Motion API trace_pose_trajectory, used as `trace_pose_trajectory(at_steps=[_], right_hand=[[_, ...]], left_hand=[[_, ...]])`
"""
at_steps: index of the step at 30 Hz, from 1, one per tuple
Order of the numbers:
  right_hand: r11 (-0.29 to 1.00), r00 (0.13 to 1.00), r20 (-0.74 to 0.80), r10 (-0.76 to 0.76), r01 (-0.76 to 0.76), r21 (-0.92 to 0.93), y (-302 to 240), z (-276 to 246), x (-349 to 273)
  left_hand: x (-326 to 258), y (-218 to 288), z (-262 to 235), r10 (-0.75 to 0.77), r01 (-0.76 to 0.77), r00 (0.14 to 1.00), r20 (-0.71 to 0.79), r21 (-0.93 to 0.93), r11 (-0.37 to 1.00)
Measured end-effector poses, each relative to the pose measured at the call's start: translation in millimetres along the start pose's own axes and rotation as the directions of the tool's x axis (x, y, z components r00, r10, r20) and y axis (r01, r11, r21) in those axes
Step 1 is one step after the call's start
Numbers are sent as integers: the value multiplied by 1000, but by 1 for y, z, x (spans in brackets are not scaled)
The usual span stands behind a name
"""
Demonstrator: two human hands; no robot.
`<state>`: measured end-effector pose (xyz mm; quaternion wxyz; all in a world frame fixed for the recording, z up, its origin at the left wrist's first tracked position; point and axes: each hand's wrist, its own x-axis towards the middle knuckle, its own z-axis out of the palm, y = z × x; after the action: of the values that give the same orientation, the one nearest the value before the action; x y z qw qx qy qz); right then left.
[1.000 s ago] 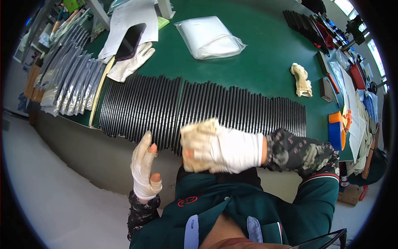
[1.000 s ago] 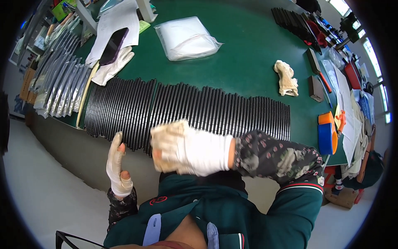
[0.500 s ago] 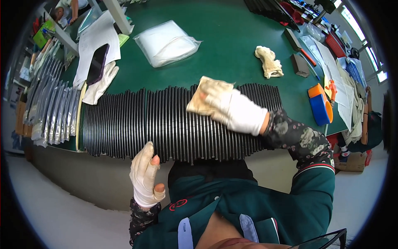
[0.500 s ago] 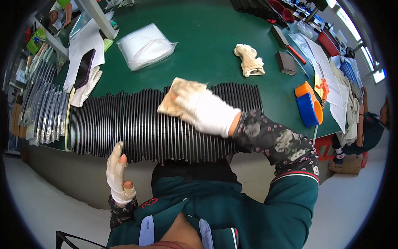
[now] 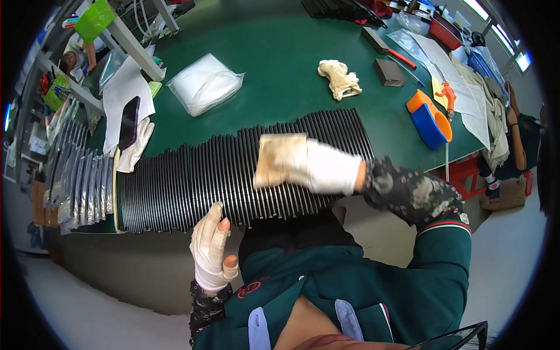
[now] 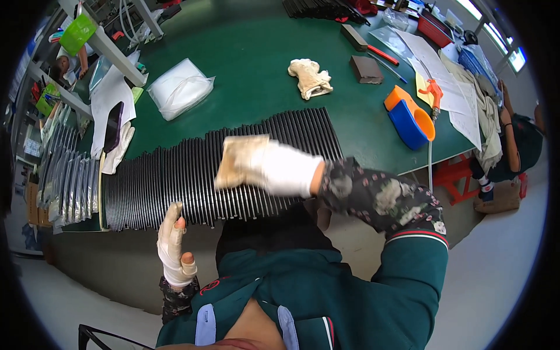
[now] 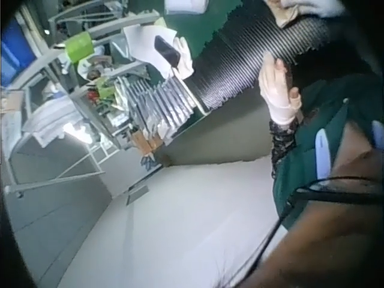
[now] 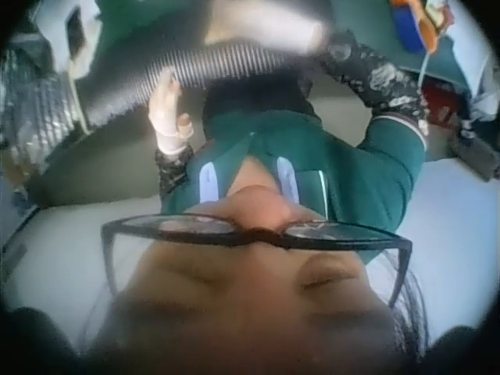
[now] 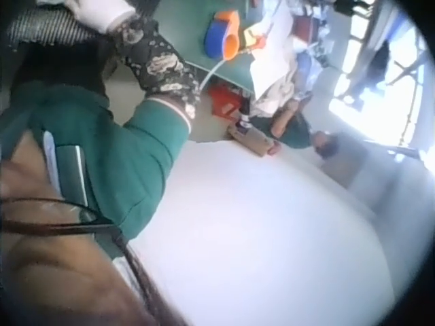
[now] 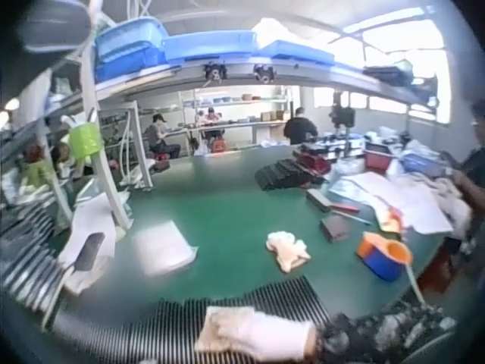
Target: Cleaning and organizing a set of black metal rods on a workbench using a cloth and an air duster.
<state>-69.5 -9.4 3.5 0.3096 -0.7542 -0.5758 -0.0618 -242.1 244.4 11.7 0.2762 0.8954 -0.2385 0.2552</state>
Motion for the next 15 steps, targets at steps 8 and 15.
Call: trace_pose_trajectory(at_steps=[8, 15], right_hand=[[856, 856, -310, 414, -482, -188, 36, -58, 2], [490, 476, -769, 427, -836, -245, 18, -159, -117]], left_hand=[[5, 7, 11, 115, -115, 993, 8, -15, 993], [8, 5, 21, 145, -145, 989, 38, -3, 989]])
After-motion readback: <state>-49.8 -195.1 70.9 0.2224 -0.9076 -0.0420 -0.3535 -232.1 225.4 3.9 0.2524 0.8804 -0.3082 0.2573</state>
